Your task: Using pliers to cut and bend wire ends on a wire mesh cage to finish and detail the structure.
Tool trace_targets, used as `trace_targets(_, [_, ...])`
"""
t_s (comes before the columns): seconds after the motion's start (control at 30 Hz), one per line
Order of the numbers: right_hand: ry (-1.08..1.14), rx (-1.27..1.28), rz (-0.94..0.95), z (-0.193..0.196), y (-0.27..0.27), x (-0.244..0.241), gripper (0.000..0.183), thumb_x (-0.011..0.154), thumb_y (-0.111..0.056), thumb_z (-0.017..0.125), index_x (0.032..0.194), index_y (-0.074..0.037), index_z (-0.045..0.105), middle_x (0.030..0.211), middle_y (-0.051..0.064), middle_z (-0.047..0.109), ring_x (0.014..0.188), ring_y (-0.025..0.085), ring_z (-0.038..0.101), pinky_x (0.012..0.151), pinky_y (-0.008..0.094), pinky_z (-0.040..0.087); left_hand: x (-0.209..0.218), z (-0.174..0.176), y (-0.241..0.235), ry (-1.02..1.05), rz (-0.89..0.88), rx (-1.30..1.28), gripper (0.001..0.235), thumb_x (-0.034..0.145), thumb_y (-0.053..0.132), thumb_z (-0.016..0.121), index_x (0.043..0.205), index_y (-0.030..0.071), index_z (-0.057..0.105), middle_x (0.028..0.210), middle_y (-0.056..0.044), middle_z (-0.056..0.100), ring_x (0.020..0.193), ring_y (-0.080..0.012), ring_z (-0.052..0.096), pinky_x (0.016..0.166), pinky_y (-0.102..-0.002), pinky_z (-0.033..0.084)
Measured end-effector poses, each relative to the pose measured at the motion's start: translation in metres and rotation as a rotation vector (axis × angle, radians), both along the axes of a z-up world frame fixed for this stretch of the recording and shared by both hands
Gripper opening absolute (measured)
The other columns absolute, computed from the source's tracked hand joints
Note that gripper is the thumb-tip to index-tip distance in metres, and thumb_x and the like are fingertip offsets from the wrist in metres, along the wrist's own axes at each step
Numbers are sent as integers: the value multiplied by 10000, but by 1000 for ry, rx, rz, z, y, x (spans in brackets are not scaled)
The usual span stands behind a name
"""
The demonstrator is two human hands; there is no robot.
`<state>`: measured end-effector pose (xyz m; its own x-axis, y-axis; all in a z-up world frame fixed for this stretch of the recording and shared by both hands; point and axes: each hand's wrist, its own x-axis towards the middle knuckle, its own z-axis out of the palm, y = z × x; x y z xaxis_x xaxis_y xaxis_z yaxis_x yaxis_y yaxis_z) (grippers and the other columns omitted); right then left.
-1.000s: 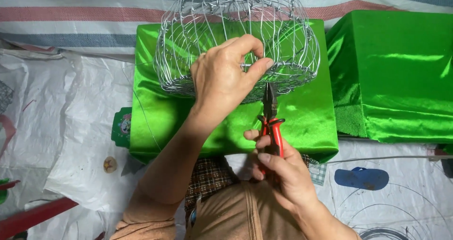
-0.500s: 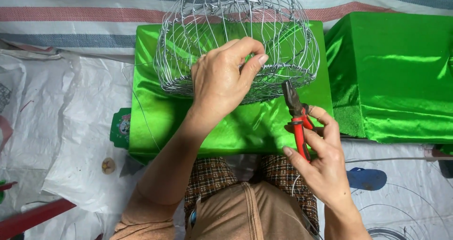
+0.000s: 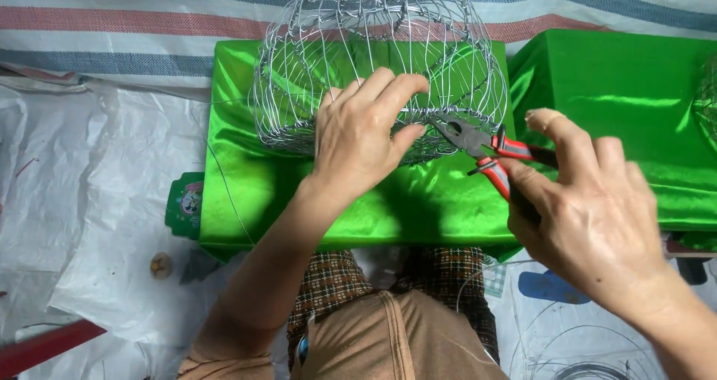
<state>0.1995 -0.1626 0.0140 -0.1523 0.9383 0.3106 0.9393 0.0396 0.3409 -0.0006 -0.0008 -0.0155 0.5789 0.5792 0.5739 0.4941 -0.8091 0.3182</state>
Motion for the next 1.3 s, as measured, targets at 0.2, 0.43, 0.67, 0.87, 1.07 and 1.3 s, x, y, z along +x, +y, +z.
trace_targets(0.2, [-374, -119, -146, 38, 5, -3, 225, 918, -568, 599, 1079, -464, 718, 1588, -84, 530, 928, 121, 569, 815, 319, 431, 7, -7, -1, -81, 5, 25, 444, 709, 109, 888, 1068, 195, 643, 888, 37, 583, 709, -158, 559, 714, -339, 374])
trace_targets(0.43, [-432, -149, -161, 58, 31, 8, 212, 1041, -505, 483, 1124, -624, 637, 1563, -152, 590, 957, 135, 576, 925, 403, 513, 7, -3, -5, -98, 26, 40, 402, 727, 84, 827, 1060, 198, 635, 876, 39, 564, 696, -159, 529, 720, -334, 339])
trace_targets(0.67, [-572, -22, 10, 74, 61, 21, 244, 1105, -603, 475, 1058, -506, 694, 1559, -163, 667, 1036, 66, 529, 753, 161, 456, 11, -10, -10, -103, 29, 31, 421, 715, 90, 849, 1064, 202, 642, 896, 28, 583, 714, -163, 545, 742, -341, 349])
trace_targets(0.87, [-710, -73, -8, 84, 67, 7, 240, 1071, -532, 509, 904, -531, 683, 1704, -192, 587, 1235, 108, 553, 979, 371, 486, 17, -19, -10, -142, 12, 25, 373, 723, -30, 775, 1016, 163, 652, 842, 19, 560, 656, -146, 463, 706, -338, 304])
trace_targets(1.07, [-721, -146, 13, 86, 68, -1, 239, 1090, -545, 456, 990, -569, 672, 1540, -215, 657, 1125, 138, 532, 1007, 431, 320, 17, -22, -10, -152, 12, 25, 359, 737, -49, 758, 1006, 166, 659, 822, 23, 523, 650, -144, 425, 711, -336, 274])
trace_targets(1.3, [-665, -305, -79, 97, 72, -22, 304, 1007, -674, 417, 874, -594, 678, 1187, -206, 714, 952, 121, 599, 995, 432, 358, 13, -15, -14, -135, 40, 53, 404, 738, -164, 609, 994, 145, 659, 823, 6, 502, 669, -168, 400, 726, -346, 252])
